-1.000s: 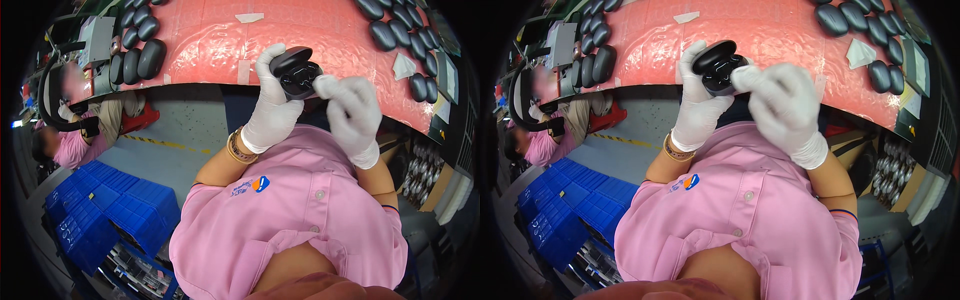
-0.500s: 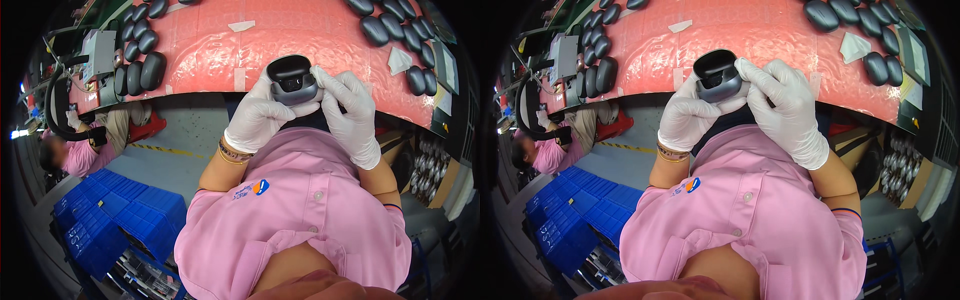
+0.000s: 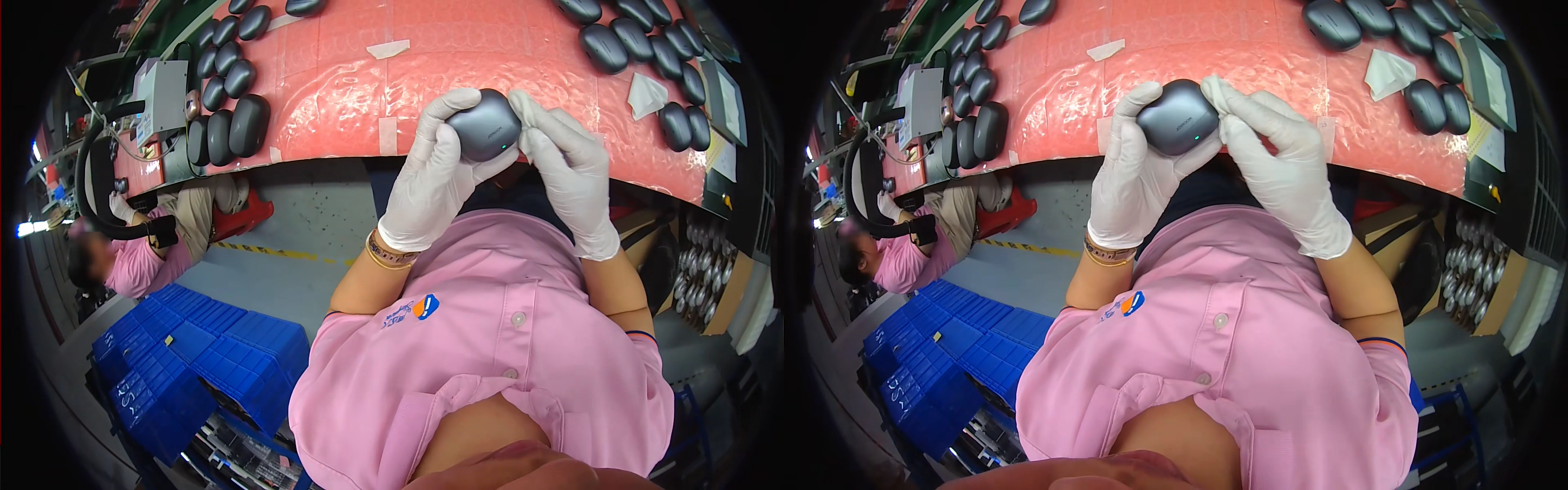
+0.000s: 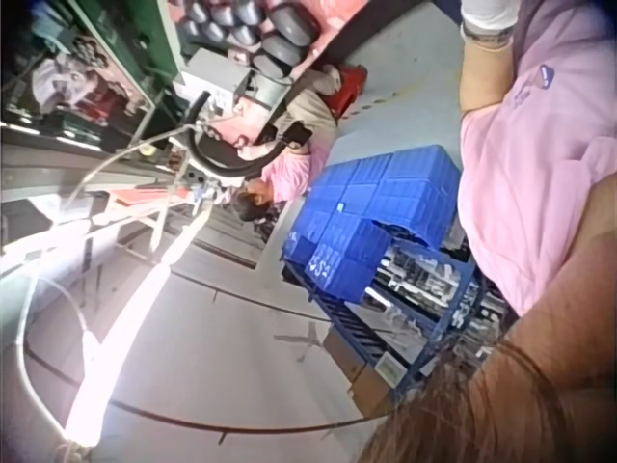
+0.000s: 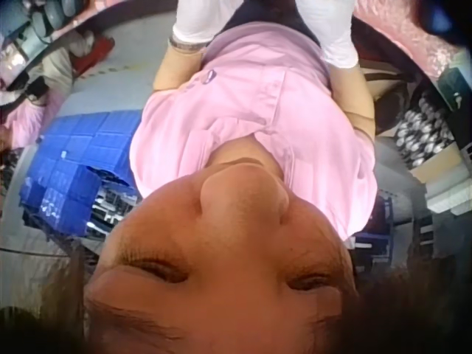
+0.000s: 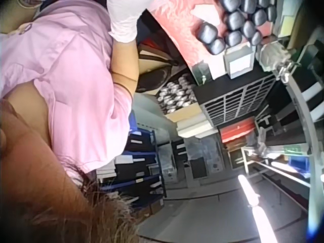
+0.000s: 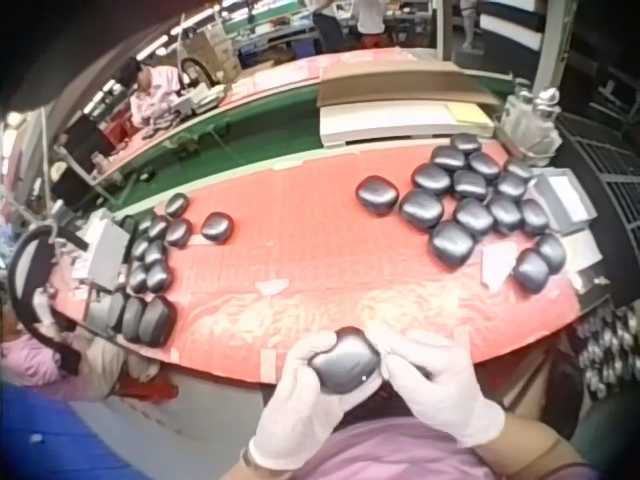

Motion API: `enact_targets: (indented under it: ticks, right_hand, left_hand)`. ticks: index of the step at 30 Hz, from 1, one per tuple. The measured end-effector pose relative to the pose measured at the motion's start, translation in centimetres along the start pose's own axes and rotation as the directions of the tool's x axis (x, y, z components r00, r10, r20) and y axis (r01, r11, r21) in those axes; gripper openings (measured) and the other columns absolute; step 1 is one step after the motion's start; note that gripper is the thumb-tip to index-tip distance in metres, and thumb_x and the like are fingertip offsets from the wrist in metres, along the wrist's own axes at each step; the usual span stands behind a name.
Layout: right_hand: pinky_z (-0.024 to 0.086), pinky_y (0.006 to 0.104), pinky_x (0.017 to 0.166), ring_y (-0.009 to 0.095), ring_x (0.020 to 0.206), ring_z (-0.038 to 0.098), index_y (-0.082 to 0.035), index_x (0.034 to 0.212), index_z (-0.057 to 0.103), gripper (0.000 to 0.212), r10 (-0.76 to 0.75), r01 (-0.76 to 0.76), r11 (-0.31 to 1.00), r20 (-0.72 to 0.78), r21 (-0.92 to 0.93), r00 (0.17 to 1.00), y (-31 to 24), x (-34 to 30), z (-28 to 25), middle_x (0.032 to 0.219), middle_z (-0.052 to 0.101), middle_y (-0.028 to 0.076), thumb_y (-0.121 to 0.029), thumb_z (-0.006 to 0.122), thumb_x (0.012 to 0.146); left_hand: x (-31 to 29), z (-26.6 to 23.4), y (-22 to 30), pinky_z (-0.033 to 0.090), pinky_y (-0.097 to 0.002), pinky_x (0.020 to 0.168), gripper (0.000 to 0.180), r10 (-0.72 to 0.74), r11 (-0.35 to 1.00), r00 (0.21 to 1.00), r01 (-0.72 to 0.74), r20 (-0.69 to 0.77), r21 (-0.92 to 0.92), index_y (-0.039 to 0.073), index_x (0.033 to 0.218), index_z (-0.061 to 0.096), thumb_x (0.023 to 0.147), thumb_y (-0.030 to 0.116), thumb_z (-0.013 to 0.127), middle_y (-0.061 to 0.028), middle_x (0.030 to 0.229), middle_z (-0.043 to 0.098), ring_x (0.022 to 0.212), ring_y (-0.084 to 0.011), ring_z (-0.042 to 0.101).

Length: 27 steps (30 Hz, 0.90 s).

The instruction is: Assembling and inspecting earbud charging cases on a factory production line.

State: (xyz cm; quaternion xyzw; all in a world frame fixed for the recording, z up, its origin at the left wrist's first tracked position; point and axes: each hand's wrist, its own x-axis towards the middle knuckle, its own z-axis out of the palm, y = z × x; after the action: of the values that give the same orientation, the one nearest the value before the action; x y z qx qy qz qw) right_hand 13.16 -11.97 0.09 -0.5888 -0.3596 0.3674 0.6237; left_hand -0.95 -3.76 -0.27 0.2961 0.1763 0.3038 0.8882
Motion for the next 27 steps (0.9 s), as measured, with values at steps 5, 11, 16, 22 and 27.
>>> enact_targets:
  ticks: [5, 11, 16, 22, 27]
  right_hand:
    - [0.042, 0.0333, 0.062, 0.023, 0.064, 0.051, -0.006, 0.113, 0.064, 0.048, -0.523, 0.61, 0.497, 0.348, -0.617, 0.778, 0.6, -0.8, 1.8, 0.071, 0.053, 0.006, 0.006, 0.06, 0.067]
    - [0.042, 0.0288, 0.06, 0.017, 0.062, 0.05, -0.007, 0.114, 0.065, 0.046, -0.449, 0.455, 0.623, 0.186, -0.636, 0.874, 0.9, 0.7, 0.8, 0.073, 0.052, 0.005, 0.009, 0.057, 0.072]
    - [0.04, 0.0205, 0.06, 0.007, 0.066, 0.046, -0.006, 0.117, 0.063, 0.04, -0.165, 0.189, 0.94, 0.109, -0.284, 0.98, -0.3, 1.7, 0.1, 0.076, 0.052, 0.002, 0.01, 0.046, 0.085]
    - [0.042, 0.0314, 0.066, 0.022, 0.067, 0.051, -0.012, 0.102, 0.069, 0.042, -0.448, 0.635, 0.605, 0.454, -0.48, 0.77, -1.4, 1.2, -0.2, 0.078, 0.053, 0.004, 0.005, 0.058, 0.065]
    - [0.039, 0.0337, 0.064, 0.021, 0.069, 0.054, -0.016, 0.102, 0.069, 0.042, -0.475, 0.681, 0.356, 0.503, -0.64, 0.722, -0.9, 1.2, -0.3, 0.077, 0.055, 0.002, 0.003, 0.061, 0.065]
  left_hand:
    - [0.2, 0.0, 0.0, 0.037, -0.0435, 0.104, 0.046, -0.033, 0.999, 0.999, 0.033, -0.016, 0.003, 0.01, 0.141, 0.024, 0.101, 0.031, 0.034, -0.012, 0.126, 0.046, 0.118, -0.0205, 0.048]
    - [-0.1, -0.3, -0.1, 0.035, -0.0445, 0.105, 0.052, -0.042, 0.998, 0.998, 0.04, 0.044, 0.044, -0.001, 0.14, 0.023, 0.101, 0.031, 0.034, -0.0142, 0.134, 0.041, 0.126, -0.0231, 0.041]
    - [-0.2, -0.1, -0.5, 0.047, -0.038, 0.093, 0.055, 0.001, 0.984, 0.994, -0.02, 0.108, 0.178, 0.001, 0.141, 0.023, 0.095, 0.015, 0.05, -0.0133, 0.132, 0.041, 0.116, -0.0202, 0.05]
    - [-0.5, -2.5, 0.5, 0.051, -0.0254, 0.066, 0.076, 0.165, 0.566, 0.97, -0.241, 0.178, 0.788, 0.004, 0.136, 0.031, 0.074, 0.006, 0.075, -0.0127, 0.129, 0.044, 0.092, -0.015, 0.058]
    - [-0.4, -1.2, 1.5, 0.049, -0.0252, 0.06, 0.082, 0.349, 0.03, 0.882, -0.348, 0.317, 0.937, 0.004, 0.13, 0.033, 0.065, 0.011, 0.082, -0.0118, 0.121, 0.049, 0.078, -0.0179, 0.06]
